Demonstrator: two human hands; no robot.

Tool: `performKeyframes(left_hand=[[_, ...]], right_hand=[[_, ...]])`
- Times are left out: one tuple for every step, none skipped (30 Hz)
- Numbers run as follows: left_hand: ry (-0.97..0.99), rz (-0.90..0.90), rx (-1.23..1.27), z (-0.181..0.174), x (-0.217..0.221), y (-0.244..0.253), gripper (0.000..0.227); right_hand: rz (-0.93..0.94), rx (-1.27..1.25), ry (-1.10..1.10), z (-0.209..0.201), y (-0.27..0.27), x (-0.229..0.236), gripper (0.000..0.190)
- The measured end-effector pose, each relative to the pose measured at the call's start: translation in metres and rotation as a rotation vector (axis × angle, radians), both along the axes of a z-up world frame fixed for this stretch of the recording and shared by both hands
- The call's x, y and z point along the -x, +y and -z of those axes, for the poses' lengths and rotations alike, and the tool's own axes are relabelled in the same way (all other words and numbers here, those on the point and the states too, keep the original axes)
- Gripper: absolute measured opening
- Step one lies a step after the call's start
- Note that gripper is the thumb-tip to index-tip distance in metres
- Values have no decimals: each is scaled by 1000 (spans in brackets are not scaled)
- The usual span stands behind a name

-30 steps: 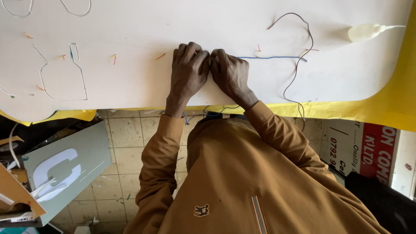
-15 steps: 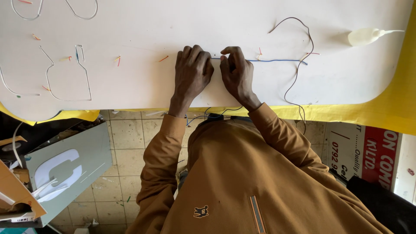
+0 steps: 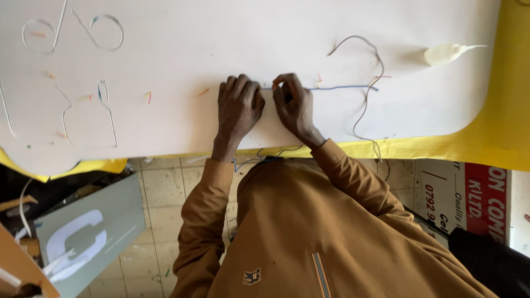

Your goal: The person applies glue from a small white bottle to the ends of wires and then inserts them into holes on a white neon sign panel. They use pliers to cut a wire and a soldering iron to work on the connections. The person lifts and rotates the sign panel to access different sides while continuing to insert wires.

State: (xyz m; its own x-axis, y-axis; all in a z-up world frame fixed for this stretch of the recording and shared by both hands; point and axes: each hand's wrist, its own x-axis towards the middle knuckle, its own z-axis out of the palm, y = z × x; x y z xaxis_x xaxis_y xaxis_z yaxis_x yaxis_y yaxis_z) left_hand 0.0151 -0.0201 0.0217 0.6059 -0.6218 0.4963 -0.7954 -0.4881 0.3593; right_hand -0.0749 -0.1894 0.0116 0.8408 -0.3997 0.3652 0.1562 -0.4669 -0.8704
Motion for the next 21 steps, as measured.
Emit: performKeyframes(left_hand=[[-11, 12, 9, 0, -1, -1, 3], [-9, 1, -3, 1, -1, -2, 4], [-8, -10, -16, 1, -1, -3, 5], [-16, -1, -7, 1, -1, -2, 5], [-8, 0, -19, 1, -2, -2, 4], [1, -1, -32, 0, -2, -2, 4], [-6, 8, -24, -1, -3, -3, 4], [11, 6, -13, -2, -2, -3, 4], [28, 4, -2, -3, -1, -3, 5], [23, 10, 3, -2, -1, -3, 5], [28, 7, -2, 0, -1, -3, 5], [32, 2, -9, 0, -2, -2, 5], [26, 7, -7, -1, -1, -3, 5], [40, 9, 0, -3, -1, -3, 5], [54, 11, 7, -5, -1, -2, 4], [47, 13, 8, -3, -2, -2, 4], [67, 17, 11, -2, -2, -2, 5], [89, 19, 15, 0, -2, -1, 5], [83, 19, 16, -4, -3, -2, 5], [104, 25, 10, -7, -3, -2, 6], [126, 30, 4, -10, -2, -2, 8]], right_hand=[[12, 9, -11, -1, 0, 0, 12], [9, 6, 6, -2, 0, 0, 12], [7, 2, 23, -3, 1, 1, 13], [17, 11, 14, -1, 0, 1, 13], [7, 27, 36, 0, 0, 1, 13], [-4, 42, 58, 2, 0, 2, 14], [6, 49, 51, -1, 0, 1, 14], [2, 74, 57, -3, 0, 1, 15], [-2, 99, 63, -5, 1, 1, 15], [5, 103, 59, -5, 1, 1, 15], [5, 108, 61, -6, 1, 1, 15], [3, 110, 61, -5, 2, 0, 15], [8, 112, 55, -6, 1, 0, 15], [-2, 106, 61, -7, 0, -1, 14], [-13, 100, 66, -7, 0, -1, 13], [-11, 100, 59, -8, 0, -1, 13], [-9, 102, 61, -8, 1, -1, 14], [-10, 104, 65, -8, 1, -1, 15], [-9, 105, 59, -9, 0, -1, 15], [-28, 105, 74, -9, -1, 0, 16], [-48, 106, 89, -8, -2, 0, 17]])
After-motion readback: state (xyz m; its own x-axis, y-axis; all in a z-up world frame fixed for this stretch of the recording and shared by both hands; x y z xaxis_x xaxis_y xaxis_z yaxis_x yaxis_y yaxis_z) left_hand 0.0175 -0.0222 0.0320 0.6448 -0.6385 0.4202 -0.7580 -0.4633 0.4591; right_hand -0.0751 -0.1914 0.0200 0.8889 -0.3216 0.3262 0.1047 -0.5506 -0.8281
